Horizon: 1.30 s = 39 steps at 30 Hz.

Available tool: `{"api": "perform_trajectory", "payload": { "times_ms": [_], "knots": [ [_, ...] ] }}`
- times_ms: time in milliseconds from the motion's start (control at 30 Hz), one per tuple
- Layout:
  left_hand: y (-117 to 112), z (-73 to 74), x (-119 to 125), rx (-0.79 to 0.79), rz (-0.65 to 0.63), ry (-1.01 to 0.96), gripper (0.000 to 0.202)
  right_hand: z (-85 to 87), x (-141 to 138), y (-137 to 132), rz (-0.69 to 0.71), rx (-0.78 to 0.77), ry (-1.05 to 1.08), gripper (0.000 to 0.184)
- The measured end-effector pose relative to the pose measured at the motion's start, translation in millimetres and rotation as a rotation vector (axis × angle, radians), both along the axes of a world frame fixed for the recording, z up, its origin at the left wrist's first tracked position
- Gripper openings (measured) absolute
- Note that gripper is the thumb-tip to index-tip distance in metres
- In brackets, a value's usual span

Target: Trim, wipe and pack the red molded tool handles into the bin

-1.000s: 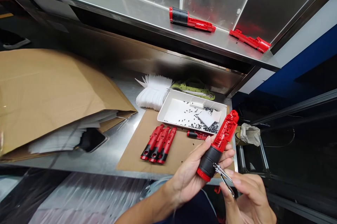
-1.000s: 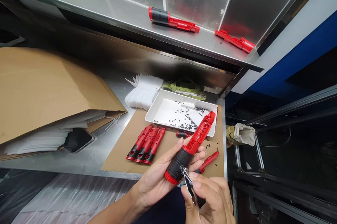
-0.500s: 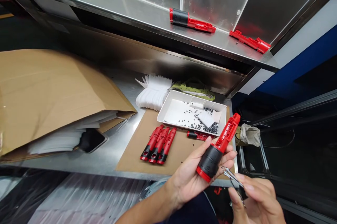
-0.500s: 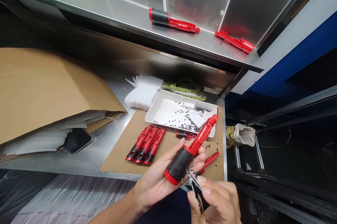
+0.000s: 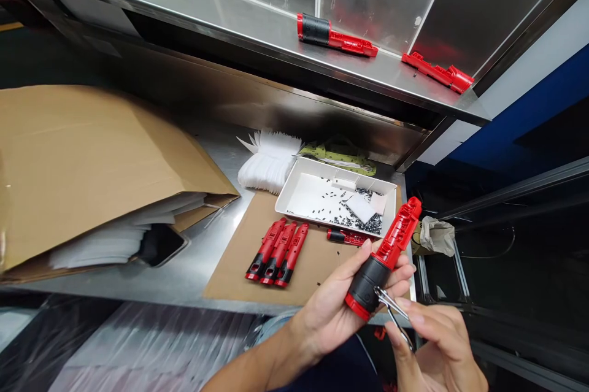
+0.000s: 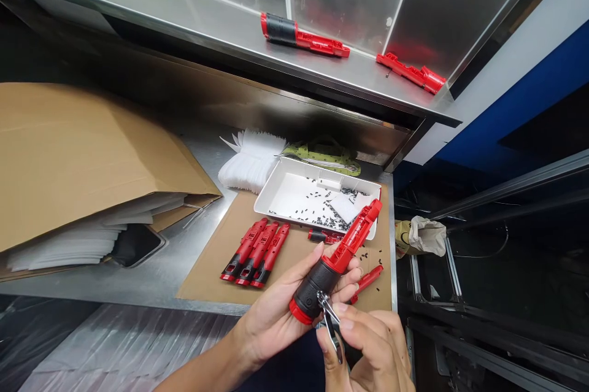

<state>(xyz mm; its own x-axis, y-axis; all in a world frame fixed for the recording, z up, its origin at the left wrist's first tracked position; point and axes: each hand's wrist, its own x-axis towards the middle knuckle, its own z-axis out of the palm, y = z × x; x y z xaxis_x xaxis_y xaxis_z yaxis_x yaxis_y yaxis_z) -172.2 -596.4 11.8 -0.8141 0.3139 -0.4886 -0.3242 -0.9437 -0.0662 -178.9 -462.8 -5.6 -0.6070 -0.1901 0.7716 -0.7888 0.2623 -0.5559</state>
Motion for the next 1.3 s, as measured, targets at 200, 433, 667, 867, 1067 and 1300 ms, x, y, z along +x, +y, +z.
{"api": "perform_trajectory", "payload": {
  "times_ms": [200,433,667,867,1067,1300],
  "knots": [
    [3,-0.9,0,-0.046,0.031,0.028,0.049,0.1,-2,9,0.023,0.037,0.036,0.014],
    [2,2.1,1,-0.148,0.079,0.036,0.045,-2.0,-4,26,0.054,0.089,0.007,0.021],
    [5,1.2,4,-0.262,0.148,0.084,0.031,-6.7,4,6,0.024,0.021,-0.035,0.020],
    [6,3.3,4,-0.275,0.149,0.076,0.027,-5.3,4,7,0.019,0.011,-0.037,0.021],
    [6,1.2,5,-0.278,0.150,0.094,0.025,-4.1,4,6,0.032,0.037,-0.043,0.018],
    [4,-2.2,3,-0.180,0.114,0.136,0.040,-8.9,3,32,-0.039,0.022,-0.040,0.016]
  ]
}}
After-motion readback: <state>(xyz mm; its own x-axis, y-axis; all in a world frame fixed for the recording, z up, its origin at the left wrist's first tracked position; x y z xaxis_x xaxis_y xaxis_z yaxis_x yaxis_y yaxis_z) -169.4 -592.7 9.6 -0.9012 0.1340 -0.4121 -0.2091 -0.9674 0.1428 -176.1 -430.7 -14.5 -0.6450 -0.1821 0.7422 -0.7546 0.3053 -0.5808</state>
